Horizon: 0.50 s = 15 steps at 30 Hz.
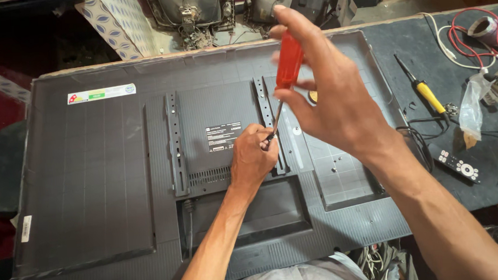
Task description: The person attaches a metal mounting bracket to the back of a flat-screen TV using screws. They use a soldering iron to heat and press a screw into place, then switch to a red-handled screwdriver to tighten additional screws along the bracket.
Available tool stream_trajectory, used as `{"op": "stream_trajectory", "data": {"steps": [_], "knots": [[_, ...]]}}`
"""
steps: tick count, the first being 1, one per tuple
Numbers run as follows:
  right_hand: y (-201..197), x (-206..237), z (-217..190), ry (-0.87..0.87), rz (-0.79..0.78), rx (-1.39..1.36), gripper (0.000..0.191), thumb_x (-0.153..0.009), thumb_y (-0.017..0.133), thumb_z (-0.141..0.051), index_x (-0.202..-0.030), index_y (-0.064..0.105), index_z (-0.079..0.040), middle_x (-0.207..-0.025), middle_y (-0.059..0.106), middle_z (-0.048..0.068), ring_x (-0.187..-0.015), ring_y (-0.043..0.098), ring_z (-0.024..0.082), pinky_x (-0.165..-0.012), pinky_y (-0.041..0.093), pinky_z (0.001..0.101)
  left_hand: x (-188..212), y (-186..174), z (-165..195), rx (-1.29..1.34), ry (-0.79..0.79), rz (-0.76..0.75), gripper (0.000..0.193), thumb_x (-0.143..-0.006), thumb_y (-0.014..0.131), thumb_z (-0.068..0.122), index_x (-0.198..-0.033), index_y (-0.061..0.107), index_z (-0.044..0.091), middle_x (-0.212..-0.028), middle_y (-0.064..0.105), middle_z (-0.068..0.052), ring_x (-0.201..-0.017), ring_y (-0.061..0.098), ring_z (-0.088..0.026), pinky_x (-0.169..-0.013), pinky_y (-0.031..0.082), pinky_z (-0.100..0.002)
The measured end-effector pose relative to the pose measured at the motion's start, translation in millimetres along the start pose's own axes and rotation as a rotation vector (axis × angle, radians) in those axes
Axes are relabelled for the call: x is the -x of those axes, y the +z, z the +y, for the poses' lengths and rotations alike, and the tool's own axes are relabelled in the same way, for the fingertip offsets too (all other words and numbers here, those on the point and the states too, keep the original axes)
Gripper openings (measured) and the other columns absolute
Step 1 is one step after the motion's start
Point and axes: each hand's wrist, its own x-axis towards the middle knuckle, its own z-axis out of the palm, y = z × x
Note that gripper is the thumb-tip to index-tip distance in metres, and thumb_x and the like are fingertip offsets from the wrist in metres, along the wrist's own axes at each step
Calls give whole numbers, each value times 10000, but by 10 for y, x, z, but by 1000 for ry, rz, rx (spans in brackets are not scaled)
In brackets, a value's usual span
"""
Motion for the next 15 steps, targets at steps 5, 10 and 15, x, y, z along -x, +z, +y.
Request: {"op": "stream_trajectory", "data": {"steps": [5, 10, 15], "knots": [[36, 32, -51, 81, -7, 119, 856, -887, 886, -16, -1562, 381, -164, -1455, 620, 118, -1070, 762, 213, -847, 628, 303, 28, -17, 30, 4, -16, -8, 158, -824, 706, 36, -958, 763, -24, -925, 729, -144, -705, 740, -252, -635, 580, -332], [30, 51, -93, 11, 6, 38, 874, -847, 830, 30, -1550, 329, -104, -1484, 534, 190, -1194, 660, 299, -926, 596, 358, -2, -12, 49, -6, 8, 6, 180, -807, 715, 27, -975, 761, -17, -934, 725, -140, -677, 734, -238, -610, 576, -321], [59, 59, -104, 183, -20, 9, 792, -892, 756, 61, -1548, 363, -148, -1343, 643, 123, -1056, 754, 214, -838, 634, 317, 21, -12, 46, 12, 14, -5, 197, -798, 713, 19, -983, 763, -21, -906, 720, -129, -658, 715, -219, -601, 567, -319]]}}
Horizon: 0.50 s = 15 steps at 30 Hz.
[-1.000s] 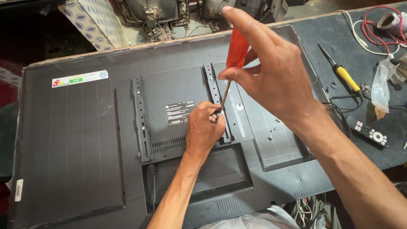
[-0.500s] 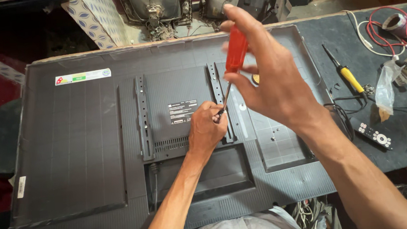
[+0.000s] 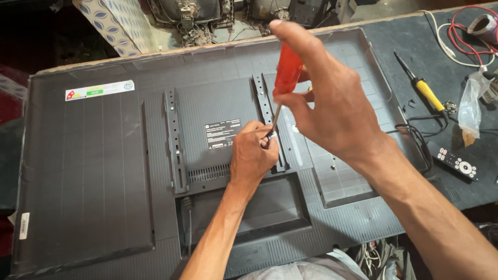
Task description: The person attaches a metal mounting bracket to the back of a flat-screen TV using screws. They use a soldering iron to heat and press a screw into place, then switch to a red-handled screwdriver to tighten additional screws along the bracket.
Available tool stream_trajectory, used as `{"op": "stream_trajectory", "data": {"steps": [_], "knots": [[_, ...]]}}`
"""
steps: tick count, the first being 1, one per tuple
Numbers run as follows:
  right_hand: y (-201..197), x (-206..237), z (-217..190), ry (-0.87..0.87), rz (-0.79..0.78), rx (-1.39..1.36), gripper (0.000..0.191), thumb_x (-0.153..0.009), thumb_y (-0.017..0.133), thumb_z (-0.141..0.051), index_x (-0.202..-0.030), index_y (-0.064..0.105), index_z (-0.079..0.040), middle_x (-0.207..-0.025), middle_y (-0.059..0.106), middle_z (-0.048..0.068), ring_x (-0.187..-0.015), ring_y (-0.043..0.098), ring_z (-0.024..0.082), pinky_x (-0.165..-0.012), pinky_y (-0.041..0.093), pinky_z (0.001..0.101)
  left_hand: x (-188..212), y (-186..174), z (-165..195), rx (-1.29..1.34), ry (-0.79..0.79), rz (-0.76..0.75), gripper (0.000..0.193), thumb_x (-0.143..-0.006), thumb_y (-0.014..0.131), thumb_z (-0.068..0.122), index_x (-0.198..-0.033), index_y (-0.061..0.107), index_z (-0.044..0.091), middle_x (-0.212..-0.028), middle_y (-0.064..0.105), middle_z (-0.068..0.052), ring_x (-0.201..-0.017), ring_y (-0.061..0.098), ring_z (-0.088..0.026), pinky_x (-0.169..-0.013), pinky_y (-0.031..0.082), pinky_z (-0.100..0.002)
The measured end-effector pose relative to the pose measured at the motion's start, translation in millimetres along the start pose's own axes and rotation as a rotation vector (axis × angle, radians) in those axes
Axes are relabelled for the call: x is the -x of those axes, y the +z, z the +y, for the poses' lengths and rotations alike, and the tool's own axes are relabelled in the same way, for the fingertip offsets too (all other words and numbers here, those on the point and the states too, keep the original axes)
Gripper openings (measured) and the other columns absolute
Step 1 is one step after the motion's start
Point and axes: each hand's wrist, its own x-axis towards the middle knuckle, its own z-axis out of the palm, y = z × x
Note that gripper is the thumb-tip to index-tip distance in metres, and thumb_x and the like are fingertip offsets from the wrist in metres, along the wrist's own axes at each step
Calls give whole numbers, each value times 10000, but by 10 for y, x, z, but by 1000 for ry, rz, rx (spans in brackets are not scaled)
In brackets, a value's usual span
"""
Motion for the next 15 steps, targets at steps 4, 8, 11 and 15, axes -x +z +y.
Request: {"op": "stream_trajectory", "data": {"steps": [4, 8, 11, 15], "knots": [[17, -13, 34, -166, 17, 99, 837, -864, 829, 34, -1534, 359, -141, -1424, 603, 193, -1052, 730, 258, -880, 646, 350, -5, -1, -27, 27, 17, 3, 203, -795, 703, 15, -986, 753, -32, -924, 720, -128, -660, 718, -217, -601, 570, -317], [42, 43, 58, -118, -4, -90, 783, -937, 719, 102, -1585, 351, -138, -1434, 608, 162, -1200, 729, 247, -920, 623, 340, -24, 14, -58, -3, 24, 7, 210, -794, 703, 14, -992, 757, -34, -908, 714, -136, -671, 720, -228, -614, 571, -319], [41, 63, 93, -35, 26, 9, 786, -946, 822, 13, -1572, 388, -176, -1260, 685, 93, -1101, 772, 191, -894, 634, 322, -7, 18, -66, -15, 1, 7, 224, -796, 701, 16, -1008, 762, -24, -902, 715, -138, -682, 724, -233, -616, 569, -321], [18, 51, 122, -59, 54, 69, 813, -912, 883, -39, -1544, 386, -162, -1200, 696, 81, -1053, 764, 185, -895, 628, 324, -20, 33, -50, 0, -36, 1, 236, -792, 692, 17, -1014, 766, -6, -908, 714, -135, -661, 724, -232, -608, 566, -325]]}}
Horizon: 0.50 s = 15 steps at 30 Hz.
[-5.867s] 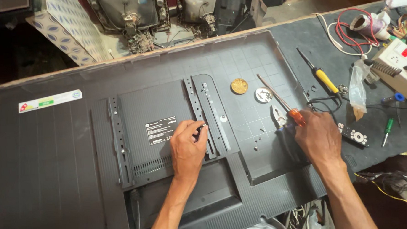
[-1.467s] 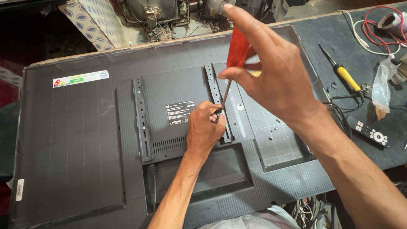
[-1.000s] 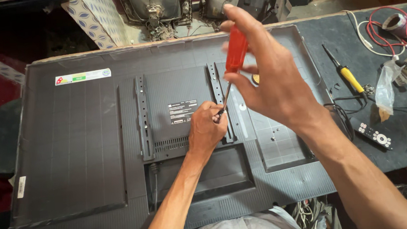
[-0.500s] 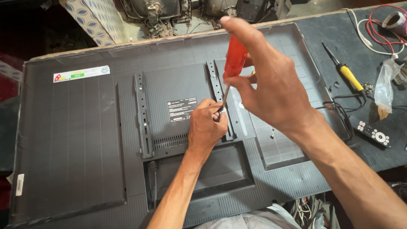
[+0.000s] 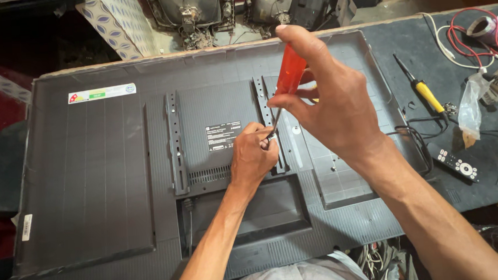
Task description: The person attaches a metal mounting bracket to the back of a flat-screen TV using screws. They use a soldering iron to heat and press a screw into place, then switch to a red-handled screwdriver to tighten additional screws along the bracket.
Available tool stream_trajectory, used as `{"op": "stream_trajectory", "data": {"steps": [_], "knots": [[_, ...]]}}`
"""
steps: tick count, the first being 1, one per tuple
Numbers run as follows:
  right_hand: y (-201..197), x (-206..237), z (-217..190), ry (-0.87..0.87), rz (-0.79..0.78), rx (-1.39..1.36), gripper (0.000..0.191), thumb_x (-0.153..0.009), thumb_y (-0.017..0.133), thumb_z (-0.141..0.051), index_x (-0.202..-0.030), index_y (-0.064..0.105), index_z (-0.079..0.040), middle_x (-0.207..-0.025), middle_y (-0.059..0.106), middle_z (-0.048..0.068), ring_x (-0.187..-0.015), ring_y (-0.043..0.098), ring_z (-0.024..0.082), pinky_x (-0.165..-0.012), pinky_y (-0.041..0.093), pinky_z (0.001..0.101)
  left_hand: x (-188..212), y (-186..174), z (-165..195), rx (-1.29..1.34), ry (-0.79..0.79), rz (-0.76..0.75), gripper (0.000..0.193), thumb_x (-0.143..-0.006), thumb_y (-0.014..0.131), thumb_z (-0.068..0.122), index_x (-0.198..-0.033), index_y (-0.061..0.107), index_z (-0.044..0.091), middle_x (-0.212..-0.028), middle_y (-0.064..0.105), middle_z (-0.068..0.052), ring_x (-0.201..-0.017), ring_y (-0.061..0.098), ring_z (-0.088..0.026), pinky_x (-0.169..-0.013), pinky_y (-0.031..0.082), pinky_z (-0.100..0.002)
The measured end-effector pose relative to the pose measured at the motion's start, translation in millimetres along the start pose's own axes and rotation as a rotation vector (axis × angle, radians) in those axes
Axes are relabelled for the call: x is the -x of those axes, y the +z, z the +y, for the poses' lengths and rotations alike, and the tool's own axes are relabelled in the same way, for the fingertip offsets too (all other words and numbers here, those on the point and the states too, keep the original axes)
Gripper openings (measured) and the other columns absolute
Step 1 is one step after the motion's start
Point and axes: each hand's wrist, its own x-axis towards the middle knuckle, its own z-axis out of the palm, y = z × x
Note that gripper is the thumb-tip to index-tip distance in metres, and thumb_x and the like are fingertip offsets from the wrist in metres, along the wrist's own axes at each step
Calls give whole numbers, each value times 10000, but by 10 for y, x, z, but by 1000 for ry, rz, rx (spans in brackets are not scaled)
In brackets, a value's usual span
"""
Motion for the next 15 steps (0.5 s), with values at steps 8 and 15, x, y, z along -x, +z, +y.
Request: {"op": "stream_trajectory", "data": {"steps": [8, 15], "knots": [[-15, 26, -23, -21, 15, 39, 811, -907, 867, -7, -1546, 385, -142, -1433, 630, 129, -1052, 771, 206, -799, 630, 302, 3, -16, 17, -29, 7, 1, 213, -809, 710, 43, -1009, 771, 5, -894, 705, -135, -669, 716, -245, -620, 559, -344], [-30, 28, -21, -69, 2, -74, 766, -930, 786, 50, -1540, 356, -124, -1492, 568, 119, -1178, 740, 260, -934, 619, 329, -3, -38, 30, -22, -3, -5, 204, -827, 717, 63, -1014, 765, -4, -907, 704, -135, -682, 717, -252, -623, 555, -352]]}}
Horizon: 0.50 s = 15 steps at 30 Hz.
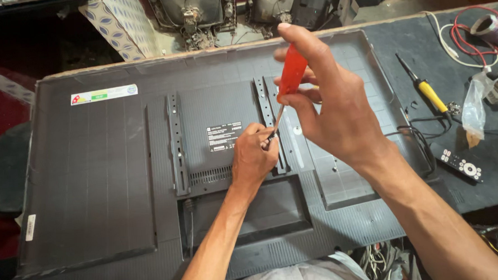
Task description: The person attaches a metal mounting bracket to the back of a flat-screen TV using screws. They use a soldering iron to heat and press a screw into place, then switch to a red-handled screwdriver to tighten additional screws along the bracket.
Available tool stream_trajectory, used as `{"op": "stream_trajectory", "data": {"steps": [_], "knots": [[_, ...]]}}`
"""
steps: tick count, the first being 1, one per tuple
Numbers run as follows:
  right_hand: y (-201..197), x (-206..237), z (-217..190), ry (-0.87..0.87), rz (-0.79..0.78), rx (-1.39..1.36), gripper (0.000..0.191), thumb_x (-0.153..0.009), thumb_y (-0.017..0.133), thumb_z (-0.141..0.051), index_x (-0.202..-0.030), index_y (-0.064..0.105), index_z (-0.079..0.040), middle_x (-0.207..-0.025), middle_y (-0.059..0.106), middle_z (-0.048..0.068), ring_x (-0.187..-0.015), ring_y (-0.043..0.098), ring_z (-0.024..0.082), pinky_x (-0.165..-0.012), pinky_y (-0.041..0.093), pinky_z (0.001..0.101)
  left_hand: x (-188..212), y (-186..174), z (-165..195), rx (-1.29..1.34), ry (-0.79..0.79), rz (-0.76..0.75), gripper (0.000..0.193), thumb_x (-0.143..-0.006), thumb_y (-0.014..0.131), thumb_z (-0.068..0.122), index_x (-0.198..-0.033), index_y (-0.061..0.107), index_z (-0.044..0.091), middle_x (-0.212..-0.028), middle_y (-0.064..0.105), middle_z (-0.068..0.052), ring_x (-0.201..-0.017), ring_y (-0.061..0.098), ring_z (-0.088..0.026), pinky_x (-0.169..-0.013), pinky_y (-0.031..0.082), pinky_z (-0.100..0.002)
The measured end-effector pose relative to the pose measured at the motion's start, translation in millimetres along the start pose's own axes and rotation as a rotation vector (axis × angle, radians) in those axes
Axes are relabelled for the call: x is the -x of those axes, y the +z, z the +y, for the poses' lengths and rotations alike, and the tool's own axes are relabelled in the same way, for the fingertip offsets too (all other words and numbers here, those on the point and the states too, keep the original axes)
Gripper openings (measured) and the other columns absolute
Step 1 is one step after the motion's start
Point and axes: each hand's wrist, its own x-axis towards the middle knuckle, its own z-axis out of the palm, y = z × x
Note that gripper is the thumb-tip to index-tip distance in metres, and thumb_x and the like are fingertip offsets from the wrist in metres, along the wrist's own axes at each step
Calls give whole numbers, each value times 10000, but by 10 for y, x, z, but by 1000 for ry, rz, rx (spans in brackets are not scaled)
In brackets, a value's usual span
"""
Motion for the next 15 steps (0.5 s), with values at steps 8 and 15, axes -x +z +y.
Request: {"op": "stream_trajectory", "data": {"steps": [8, 15], "knots": [[-21, -42, 12, -21, -7, -30, 851, -900, 802, 60, -1546, 279, -126, -1455, 579, 166, -1191, 727, 297, -916, 619, 331, 17, 24, 4, 10, 13, 7, 206, -821, 700, 49, -1008, 763, -11, -908, 708, -128, -674, 722, -239, -620, 567, -334], [-40, -86, 10, 104, -27, 96, 858, -857, 879, -40, -1526, 353, -148, -1294, 660, 144, -1085, 735, 256, -859, 619, 360, 20, 10, 7, -18, 34, -1, 220, -790, 700, 28, -996, 772, 10, -884, 694, -131, -643, 701, -244, -596, 557, -340]]}}
